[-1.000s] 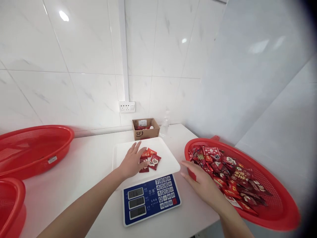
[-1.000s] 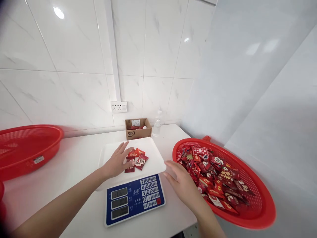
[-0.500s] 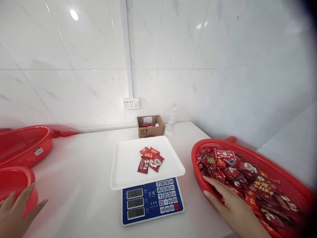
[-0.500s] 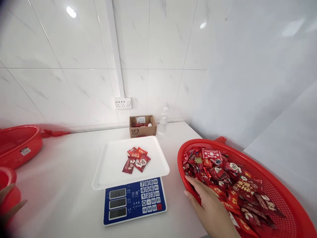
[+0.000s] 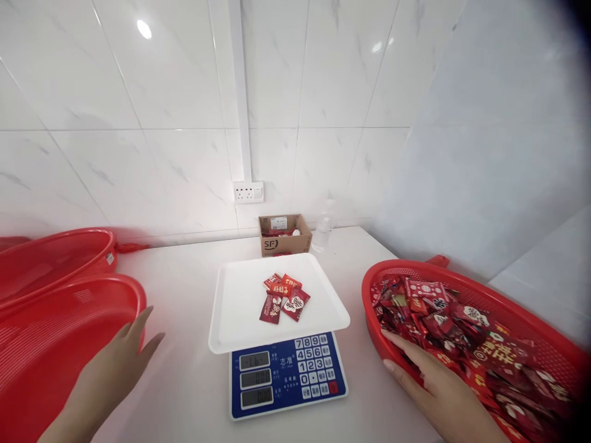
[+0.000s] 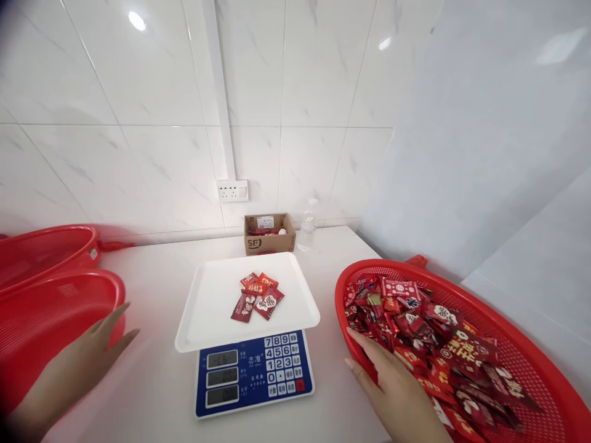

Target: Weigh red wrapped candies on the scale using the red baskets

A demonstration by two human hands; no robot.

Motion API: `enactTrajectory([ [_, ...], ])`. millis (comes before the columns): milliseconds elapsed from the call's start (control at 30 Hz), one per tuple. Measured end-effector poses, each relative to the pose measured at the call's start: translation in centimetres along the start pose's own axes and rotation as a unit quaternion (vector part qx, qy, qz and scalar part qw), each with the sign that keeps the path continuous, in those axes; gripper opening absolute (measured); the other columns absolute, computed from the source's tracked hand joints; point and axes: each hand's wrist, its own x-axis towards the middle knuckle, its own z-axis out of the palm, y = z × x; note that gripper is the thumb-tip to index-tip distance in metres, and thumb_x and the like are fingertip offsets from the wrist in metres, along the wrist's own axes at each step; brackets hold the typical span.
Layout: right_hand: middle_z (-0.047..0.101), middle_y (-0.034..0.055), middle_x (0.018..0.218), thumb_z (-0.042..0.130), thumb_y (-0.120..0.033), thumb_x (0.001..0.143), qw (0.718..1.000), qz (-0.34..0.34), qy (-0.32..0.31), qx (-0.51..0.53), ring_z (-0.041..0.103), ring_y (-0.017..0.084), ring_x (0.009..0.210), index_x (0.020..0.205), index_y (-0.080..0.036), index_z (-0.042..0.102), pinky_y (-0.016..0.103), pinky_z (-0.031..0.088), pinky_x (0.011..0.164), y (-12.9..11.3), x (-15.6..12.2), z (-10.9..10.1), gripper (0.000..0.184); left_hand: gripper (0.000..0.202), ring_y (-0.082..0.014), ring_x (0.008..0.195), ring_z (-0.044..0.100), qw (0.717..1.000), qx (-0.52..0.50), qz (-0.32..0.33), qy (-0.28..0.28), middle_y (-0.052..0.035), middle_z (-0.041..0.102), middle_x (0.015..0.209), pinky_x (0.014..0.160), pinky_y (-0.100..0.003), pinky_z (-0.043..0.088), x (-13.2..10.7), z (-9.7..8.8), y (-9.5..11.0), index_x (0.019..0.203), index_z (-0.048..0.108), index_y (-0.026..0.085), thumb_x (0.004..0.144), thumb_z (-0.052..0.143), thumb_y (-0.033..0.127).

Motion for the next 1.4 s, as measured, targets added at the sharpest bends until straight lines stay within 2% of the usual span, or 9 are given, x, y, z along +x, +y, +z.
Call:
enactTrajectory([
  [133,0.060,0.0072,0.125,0.042,-0.055,0.080,1.000,-0.003,-0.005,-0.002,0.054,0.030,0.118,0.118,-0.024,0.060,0.046,0.049,0.095,-0.1,0.2,-0.2,0.052,0.063,-0.0322,0.095,0.062,0.998,0.001,0.046,-0.036,-0.0148,0.055,0.127,0.067,-0.040,0.051,0.3,-0.2,3.5,0.141,0.030,0.019,0.087,0.028,0.052],
  [300,0.052,0.0057,0.135,0.042,-0.057,0.082,0.999,0.010,-0.039,0.020,0.045,0.028,0.126,0.124,-0.023,0.054,0.044,0.043,0.102,0.2,0.2,-0.2,0.056,0.061,-0.0330,0.104,0.059,0.993,-0.014,0.083,-0.082,-0.0134,0.052,0.132,0.072,-0.040,0.050,1.4,-0.2,5.2,0.141,0.030,0.021,0.088,0.027,0.051],
  [533,0.048,0.0084,0.138,0.045,-0.059,0.081,0.999,-0.002,-0.027,0.042,0.041,0.032,0.129,0.125,-0.024,0.052,0.054,0.031,0.108,4.1,0.1,2.0,0.057,0.063,-0.0341,0.111,0.056,0.981,0.026,0.100,-0.163,-0.0162,0.047,0.136,0.079,-0.044,0.049,2.8,-1.9,7.6,0.144,0.022,0.023,0.088,0.035,0.049],
  [633,0.046,0.0079,0.140,0.047,-0.055,0.082,0.999,-0.033,-0.009,0.041,0.038,0.032,0.130,0.127,-0.025,0.049,0.053,0.024,0.112,5.0,0.3,2.7,0.053,0.063,-0.0355,0.114,0.053,0.978,0.039,0.121,-0.165,-0.0173,0.046,0.138,0.081,-0.046,0.048,3.6,-2.8,8.9,0.144,0.023,0.023,0.088,0.039,0.047],
  [800,0.055,0.0097,0.131,0.048,-0.057,0.080,0.998,0.004,-0.036,0.046,0.047,0.033,0.124,0.122,-0.022,0.054,0.053,0.036,0.104,2.5,-0.1,0.8,0.055,0.060,-0.0280,0.139,0.020,0.966,0.021,0.221,-0.134,-0.0111,0.028,0.150,0.106,-0.045,0.028,4.2,-3.1,12.7,0.142,0.027,0.021,0.090,0.041,0.046],
  [933,0.055,0.0069,0.132,0.045,-0.056,0.082,0.994,0.069,-0.075,0.047,0.050,0.030,0.121,0.126,-0.024,0.052,0.049,0.041,0.101,-0.5,-0.3,-1.1,0.055,0.067,-0.0247,0.141,0.010,0.914,-0.057,0.356,-0.185,-0.0106,0.019,0.153,0.111,-0.041,0.019,3.8,-1.6,17.3,0.143,0.025,0.022,0.088,0.036,0.058],
  [1067,0.056,0.0062,0.131,0.045,-0.055,0.083,0.992,0.085,-0.078,0.048,0.052,0.029,0.119,0.128,-0.025,0.051,0.047,0.044,0.098,-1.5,-0.3,-1.6,0.055,0.081,-0.0296,0.141,0.004,0.873,-0.070,0.437,-0.203,-0.0140,0.012,0.154,0.111,-0.049,0.014,3.5,0.5,21.1,0.144,0.022,0.021,0.080,0.041,0.066],
  [1233,0.054,0.0057,0.133,0.046,-0.053,0.084,0.992,0.079,-0.074,0.057,0.050,0.029,0.121,0.129,-0.025,0.051,0.046,0.044,0.097,-1.4,-0.4,-1.5,0.053,0.082,-0.0366,0.138,0.014,0.869,-0.033,0.455,-0.192,-0.0146,0.022,0.151,0.103,-0.061,0.019,3.6,2.9,23.4,0.139,0.032,0.027,0.074,0.037,0.076],
  [1400,0.053,0.0054,0.134,0.045,-0.053,0.084,0.993,0.074,-0.076,0.055,0.048,0.028,0.122,0.129,-0.025,0.050,0.046,0.043,0.099,-1.5,-0.4,-1.3,0.053,0.056,-0.0313,0.119,0.043,0.875,-0.040,0.465,-0.131,-0.0133,0.051,0.126,0.097,-0.049,0.032,3.1,3.8,23.8,0.120,0.051,0.021,0.083,0.039,0.061],
])
